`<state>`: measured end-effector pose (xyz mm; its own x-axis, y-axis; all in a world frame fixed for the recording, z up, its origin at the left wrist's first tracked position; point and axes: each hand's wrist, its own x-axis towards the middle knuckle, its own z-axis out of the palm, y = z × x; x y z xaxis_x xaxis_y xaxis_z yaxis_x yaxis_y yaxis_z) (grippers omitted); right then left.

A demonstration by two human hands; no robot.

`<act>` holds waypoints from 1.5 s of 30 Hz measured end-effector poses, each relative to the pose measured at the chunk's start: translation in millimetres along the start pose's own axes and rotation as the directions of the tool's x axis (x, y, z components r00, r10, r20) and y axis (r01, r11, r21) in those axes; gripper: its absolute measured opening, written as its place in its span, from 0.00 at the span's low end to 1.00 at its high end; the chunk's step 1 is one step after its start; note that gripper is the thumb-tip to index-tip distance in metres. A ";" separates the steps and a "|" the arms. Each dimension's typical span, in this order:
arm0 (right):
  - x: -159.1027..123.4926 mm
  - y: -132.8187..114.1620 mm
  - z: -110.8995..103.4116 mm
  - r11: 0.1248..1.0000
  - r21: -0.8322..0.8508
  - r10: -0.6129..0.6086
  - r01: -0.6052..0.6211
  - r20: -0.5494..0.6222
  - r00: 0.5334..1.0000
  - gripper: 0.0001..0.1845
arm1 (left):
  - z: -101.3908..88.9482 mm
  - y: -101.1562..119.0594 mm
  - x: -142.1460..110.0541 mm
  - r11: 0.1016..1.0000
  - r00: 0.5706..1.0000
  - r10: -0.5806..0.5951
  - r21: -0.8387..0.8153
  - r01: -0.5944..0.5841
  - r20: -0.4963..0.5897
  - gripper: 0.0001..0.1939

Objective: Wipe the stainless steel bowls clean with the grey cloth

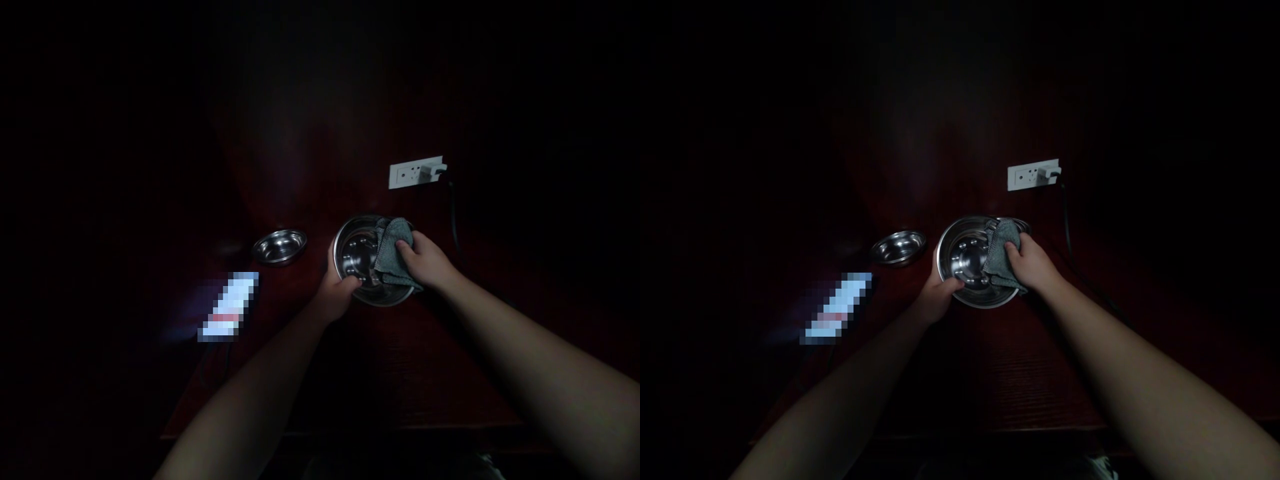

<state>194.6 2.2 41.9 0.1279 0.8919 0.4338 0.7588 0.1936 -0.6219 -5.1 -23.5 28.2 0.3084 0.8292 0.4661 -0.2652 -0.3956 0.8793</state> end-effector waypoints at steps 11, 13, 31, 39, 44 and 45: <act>1.1 1.8 -3.9 0.999 -0.049 -0.015 0.017 0.035 0.999 0.13 | 4.0 7.3 -4.1 0.998 0.996 -0.059 0.014 0.060 -0.064 0.44; 0.4 0.8 -3.3 0.999 -0.031 -0.025 0.026 0.041 0.999 0.12 | 5.1 5.3 -5.2 0.997 0.991 -0.060 0.043 0.066 -0.123 0.42; -3.1 -1.7 5.8 0.991 0.112 0.071 -0.075 0.033 0.997 0.16 | 6.7 1.4 0.9 0.994 0.969 0.025 0.112 0.003 -0.247 0.37; -2.0 3.5 -0.5 1.000 0.023 0.000 -0.002 0.096 0.995 0.12 | -2.2 5.7 3.7 0.981 0.974 -0.173 0.063 0.184 -0.146 0.38; -1.0 4.3 1.2 0.998 0.054 0.020 -0.028 0.141 0.990 0.12 | -2.5 -2.2 2.9 0.971 0.949 -0.239 -0.034 0.237 -0.206 0.30; -0.2 4.8 2.7 0.996 0.071 0.044 -0.055 0.147 0.988 0.12 | -1.6 -3.8 2.7 0.976 0.950 -0.217 -0.048 0.211 -0.225 0.29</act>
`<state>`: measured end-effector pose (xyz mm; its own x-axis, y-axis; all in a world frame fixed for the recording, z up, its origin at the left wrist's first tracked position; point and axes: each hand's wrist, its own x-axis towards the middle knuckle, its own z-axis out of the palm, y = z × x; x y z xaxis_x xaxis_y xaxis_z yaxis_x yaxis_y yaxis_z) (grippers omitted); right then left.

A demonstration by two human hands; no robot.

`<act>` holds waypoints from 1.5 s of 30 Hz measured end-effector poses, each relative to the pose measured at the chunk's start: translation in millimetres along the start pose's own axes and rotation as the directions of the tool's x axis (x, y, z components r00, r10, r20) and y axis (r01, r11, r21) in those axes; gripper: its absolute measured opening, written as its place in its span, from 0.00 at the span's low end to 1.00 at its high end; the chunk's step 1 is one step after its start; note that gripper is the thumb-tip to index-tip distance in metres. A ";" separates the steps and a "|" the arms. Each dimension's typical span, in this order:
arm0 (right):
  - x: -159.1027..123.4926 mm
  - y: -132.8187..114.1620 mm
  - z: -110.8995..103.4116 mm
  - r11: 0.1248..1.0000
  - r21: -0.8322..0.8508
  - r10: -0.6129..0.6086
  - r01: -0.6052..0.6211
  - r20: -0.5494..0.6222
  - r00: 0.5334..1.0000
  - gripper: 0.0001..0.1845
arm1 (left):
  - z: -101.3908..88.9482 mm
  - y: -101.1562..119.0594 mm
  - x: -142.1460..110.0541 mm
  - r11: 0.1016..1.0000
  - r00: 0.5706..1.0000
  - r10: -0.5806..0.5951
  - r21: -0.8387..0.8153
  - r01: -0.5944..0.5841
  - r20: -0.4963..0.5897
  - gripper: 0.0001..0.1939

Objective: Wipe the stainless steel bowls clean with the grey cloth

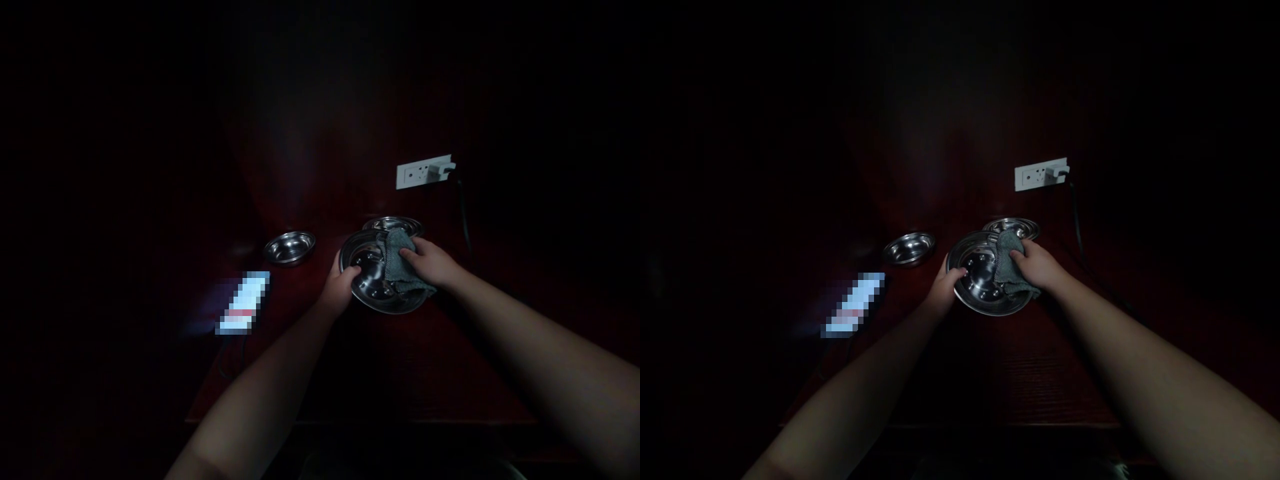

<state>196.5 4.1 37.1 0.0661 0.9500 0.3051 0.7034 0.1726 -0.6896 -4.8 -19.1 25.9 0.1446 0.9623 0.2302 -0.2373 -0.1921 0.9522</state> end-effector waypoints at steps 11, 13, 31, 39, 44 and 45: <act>3.0 4.6 8.8 0.997 0.067 0.045 -0.045 0.000 0.999 0.12 | 2.2 -1.6 -0.2 0.993 0.993 0.112 0.020 -0.112 0.042 0.42; 2.2 4.8 9.5 0.997 0.074 0.027 -0.028 0.014 1.000 0.12 | -1.0 -3.4 3.7 0.997 0.997 0.069 0.017 -0.070 0.047 0.43; -5.8 3.0 6.9 0.996 0.088 -0.039 0.025 0.162 0.986 0.13 | -22.6 13.2 0.9 0.960 0.950 -0.280 0.022 0.280 0.136 0.30; -1.3 1.9 8.1 0.991 0.060 0.102 -0.119 0.224 0.969 0.14 | -16.0 1.8 0.7 0.926 0.939 -0.343 -0.156 0.343 0.025 0.21; 0.3 -0.9 11.1 0.984 0.051 0.164 -0.173 0.152 0.975 0.14 | -2.0 -3.2 -1.6 0.963 0.989 -0.143 -0.235 0.131 -0.033 0.29; 0.0 -1.6 11.2 0.984 0.052 0.163 -0.172 0.145 0.976 0.14 | -0.6 -2.9 -2.5 0.966 0.991 -0.124 -0.235 0.111 -0.041 0.30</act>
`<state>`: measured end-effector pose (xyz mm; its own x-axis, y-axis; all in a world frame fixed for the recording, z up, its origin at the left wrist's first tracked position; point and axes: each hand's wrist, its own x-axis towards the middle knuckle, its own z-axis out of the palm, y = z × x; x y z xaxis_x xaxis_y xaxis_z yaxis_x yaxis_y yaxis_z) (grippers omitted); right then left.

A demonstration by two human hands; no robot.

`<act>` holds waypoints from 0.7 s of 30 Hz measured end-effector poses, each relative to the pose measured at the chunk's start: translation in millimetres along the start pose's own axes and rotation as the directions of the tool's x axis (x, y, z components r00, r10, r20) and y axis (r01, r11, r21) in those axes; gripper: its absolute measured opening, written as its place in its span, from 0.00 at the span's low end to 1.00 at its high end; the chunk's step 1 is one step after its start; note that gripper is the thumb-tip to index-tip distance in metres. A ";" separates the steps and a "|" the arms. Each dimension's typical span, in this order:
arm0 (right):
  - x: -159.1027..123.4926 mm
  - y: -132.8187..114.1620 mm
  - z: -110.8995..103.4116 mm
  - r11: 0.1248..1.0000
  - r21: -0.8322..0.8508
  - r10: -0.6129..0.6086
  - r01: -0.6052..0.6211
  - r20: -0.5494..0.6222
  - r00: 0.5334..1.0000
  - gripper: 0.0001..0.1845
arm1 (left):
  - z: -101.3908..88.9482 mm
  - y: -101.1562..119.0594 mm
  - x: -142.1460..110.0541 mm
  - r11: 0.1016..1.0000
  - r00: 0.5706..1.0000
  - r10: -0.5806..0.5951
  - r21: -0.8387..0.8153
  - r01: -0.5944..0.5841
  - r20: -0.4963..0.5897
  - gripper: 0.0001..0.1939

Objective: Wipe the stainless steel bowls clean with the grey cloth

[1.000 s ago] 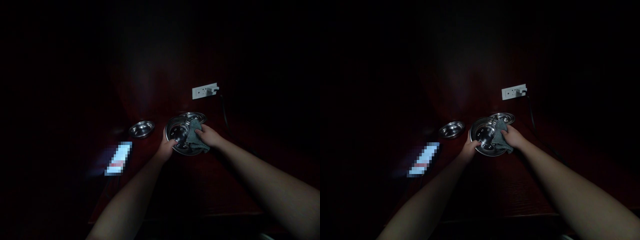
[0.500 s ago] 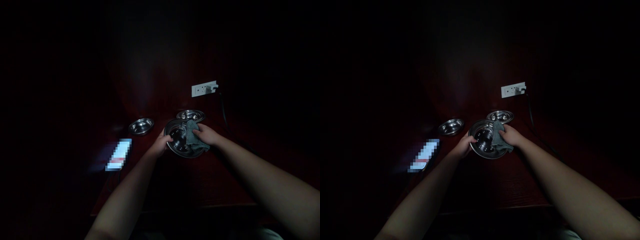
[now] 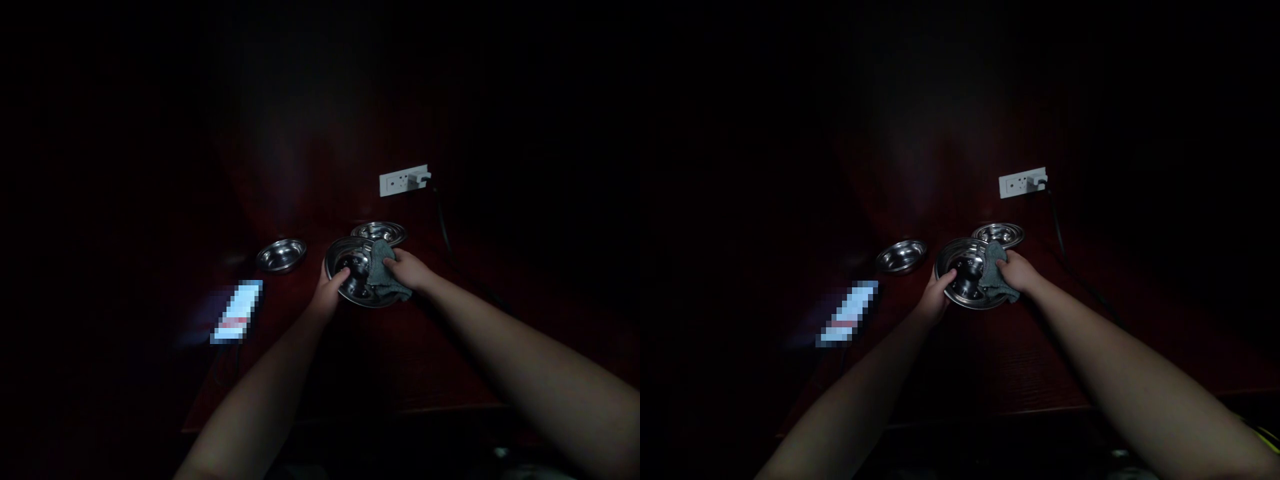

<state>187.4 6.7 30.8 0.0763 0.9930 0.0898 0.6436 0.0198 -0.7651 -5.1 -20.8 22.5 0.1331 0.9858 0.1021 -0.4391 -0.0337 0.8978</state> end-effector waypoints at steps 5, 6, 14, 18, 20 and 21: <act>-3.0 -1.9 -1.0 0.999 0.015 -0.035 0.035 0.001 0.999 0.14 | -1.4 4.0 -3.3 0.997 0.999 -0.050 0.052 0.050 0.001 0.32; -3.7 -2.2 -1.4 0.999 0.015 -0.040 0.040 0.007 0.999 0.14 | -2.6 5.2 -3.4 0.996 0.998 -0.066 0.058 0.066 0.009 0.33; -6.9 -4.3 -3.0 0.998 0.018 -0.069 0.068 0.033 0.997 0.14 | -7.5 16.1 -4.2 0.993 0.993 -0.086 0.088 0.079 0.078 0.33; -6.4 -2.6 -3.6 0.995 0.006 -0.096 0.096 0.044 0.994 0.15 | -8.9 19.4 -4.5 0.986 0.989 -0.130 0.115 0.121 0.077 0.32; -6.3 -1.8 -4.5 0.994 -0.006 -0.106 0.107 0.061 0.993 0.16 | -9.9 19.3 -4.2 0.982 0.984 -0.159 0.119 0.150 0.076 0.31; -6.2 -1.5 -5.1 0.994 -0.011 -0.110 0.111 0.069 0.991 0.16 | -10.4 19.0 -3.9 0.979 0.982 -0.175 0.120 0.165 0.076 0.30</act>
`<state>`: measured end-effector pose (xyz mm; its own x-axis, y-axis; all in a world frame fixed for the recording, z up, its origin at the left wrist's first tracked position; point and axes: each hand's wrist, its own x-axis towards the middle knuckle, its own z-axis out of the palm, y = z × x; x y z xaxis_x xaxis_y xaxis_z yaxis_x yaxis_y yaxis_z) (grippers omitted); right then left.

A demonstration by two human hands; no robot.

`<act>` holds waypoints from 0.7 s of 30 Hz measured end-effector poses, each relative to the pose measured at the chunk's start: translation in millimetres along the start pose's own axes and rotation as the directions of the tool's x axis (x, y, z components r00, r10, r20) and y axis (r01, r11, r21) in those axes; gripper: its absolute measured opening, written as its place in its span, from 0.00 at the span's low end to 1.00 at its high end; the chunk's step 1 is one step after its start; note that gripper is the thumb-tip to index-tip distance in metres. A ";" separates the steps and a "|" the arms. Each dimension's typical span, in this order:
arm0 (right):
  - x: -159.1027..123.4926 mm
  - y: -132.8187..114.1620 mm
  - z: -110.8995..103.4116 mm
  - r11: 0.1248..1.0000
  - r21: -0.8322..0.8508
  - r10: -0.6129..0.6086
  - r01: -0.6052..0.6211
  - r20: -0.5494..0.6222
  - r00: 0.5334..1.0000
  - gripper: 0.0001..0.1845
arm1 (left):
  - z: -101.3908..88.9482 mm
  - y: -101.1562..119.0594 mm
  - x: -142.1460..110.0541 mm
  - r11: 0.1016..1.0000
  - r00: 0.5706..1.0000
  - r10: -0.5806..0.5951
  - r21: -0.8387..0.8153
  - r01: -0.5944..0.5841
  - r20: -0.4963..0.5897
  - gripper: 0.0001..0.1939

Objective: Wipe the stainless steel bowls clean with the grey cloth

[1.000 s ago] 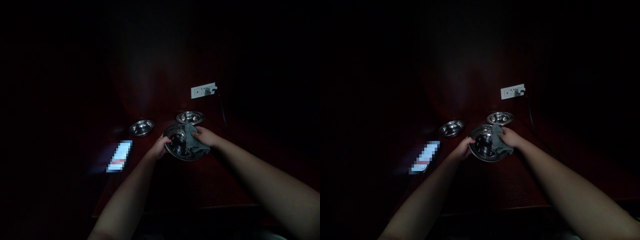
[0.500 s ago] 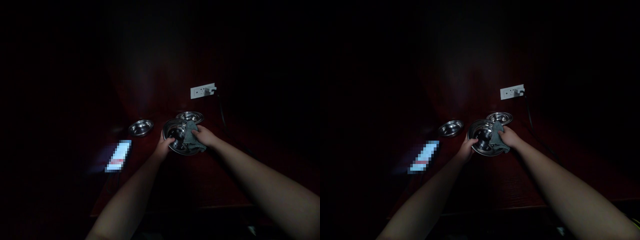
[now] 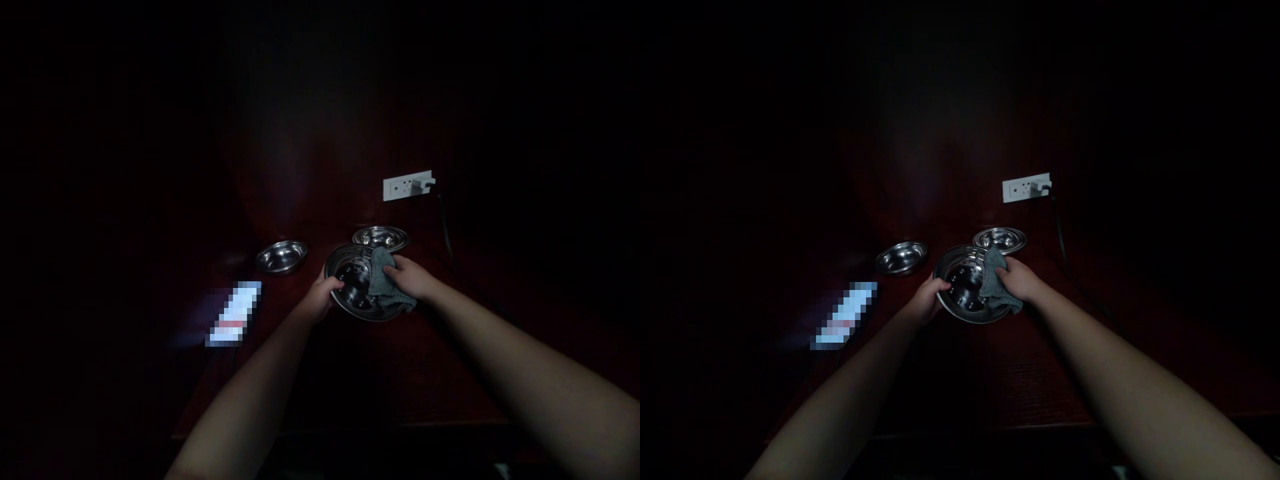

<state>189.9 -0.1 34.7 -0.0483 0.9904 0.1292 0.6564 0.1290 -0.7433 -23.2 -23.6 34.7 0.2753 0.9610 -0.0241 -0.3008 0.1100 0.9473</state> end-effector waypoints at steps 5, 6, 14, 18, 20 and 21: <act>-1.1 -0.4 -3.7 0.999 -0.025 -0.022 0.023 0.035 0.999 0.16 | -3.3 -1.4 1.8 0.998 0.997 -0.058 -0.010 0.059 0.048 0.22; -1.5 -0.6 -4.5 0.999 -0.034 -0.026 0.028 0.040 0.999 0.16 | -4.4 -1.3 2.2 0.998 0.996 -0.067 -0.014 0.068 0.063 0.22; -3.8 1.6 -9.4 0.988 -0.079 -0.120 0.135 0.174 0.977 0.15 | -15.0 -4.6 4.0 0.955 0.944 -0.295 0.063 0.289 0.145 0.14; -1.6 3.4 -7.9 0.988 -0.094 -0.111 0.126 0.151 0.982 0.15 | -9.1 -10.2 5.0 0.959 0.953 -0.284 0.018 0.284 0.104 0.13; 0.4 3.7 -7.2 0.993 -0.080 -0.083 0.092 0.113 0.990 0.14 | -3.3 -12.1 5.9 0.973 0.969 -0.217 -0.052 0.225 0.120 0.16; 1.4 3.7 -7.1 0.995 -0.068 -0.061 0.067 0.083 0.995 0.14 | -0.5 -12.8 6.5 0.978 0.977 -0.173 -0.093 0.185 0.123 0.18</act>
<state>197.6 1.4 36.8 -0.1505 0.9813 0.1200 0.7013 0.1916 -0.6866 -17.9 -18.7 22.2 0.4337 0.8888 -0.1482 -0.3280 0.3089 0.8928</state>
